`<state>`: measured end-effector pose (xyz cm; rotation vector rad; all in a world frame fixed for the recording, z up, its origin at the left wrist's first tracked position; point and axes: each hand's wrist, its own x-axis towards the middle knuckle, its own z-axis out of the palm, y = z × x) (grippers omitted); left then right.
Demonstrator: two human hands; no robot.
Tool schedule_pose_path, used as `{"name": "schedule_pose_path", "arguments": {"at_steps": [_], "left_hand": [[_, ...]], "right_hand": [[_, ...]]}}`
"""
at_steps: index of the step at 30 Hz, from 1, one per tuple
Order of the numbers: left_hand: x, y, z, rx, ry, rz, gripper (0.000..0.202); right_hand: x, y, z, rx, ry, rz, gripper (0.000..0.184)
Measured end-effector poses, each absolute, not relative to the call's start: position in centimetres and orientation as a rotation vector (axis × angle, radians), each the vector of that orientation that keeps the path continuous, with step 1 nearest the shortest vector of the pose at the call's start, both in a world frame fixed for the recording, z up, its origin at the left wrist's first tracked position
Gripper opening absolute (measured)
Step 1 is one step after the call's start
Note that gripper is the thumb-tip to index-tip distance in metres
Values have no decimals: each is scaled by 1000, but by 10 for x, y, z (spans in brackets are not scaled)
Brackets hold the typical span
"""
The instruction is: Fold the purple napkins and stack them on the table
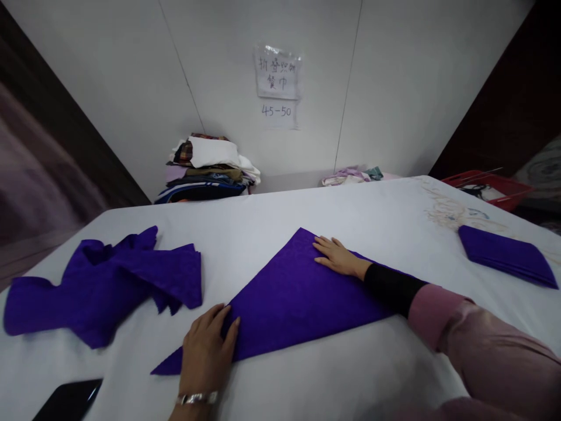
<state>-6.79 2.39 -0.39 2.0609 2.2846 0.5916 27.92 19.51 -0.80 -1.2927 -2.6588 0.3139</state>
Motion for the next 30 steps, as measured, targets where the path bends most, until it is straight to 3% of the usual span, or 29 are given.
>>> {"name": "schedule_pose_path", "arguments": {"at_steps": [15,30], "left_hand": [[-69,28,-1,2105,2333,507,53],[-69,24,5,2025,2507,313,52]], "right_hand": [[401,133,-13,-1756,-2487,176,61],[479,87,-31,-1907,-2316,-108,52]]}}
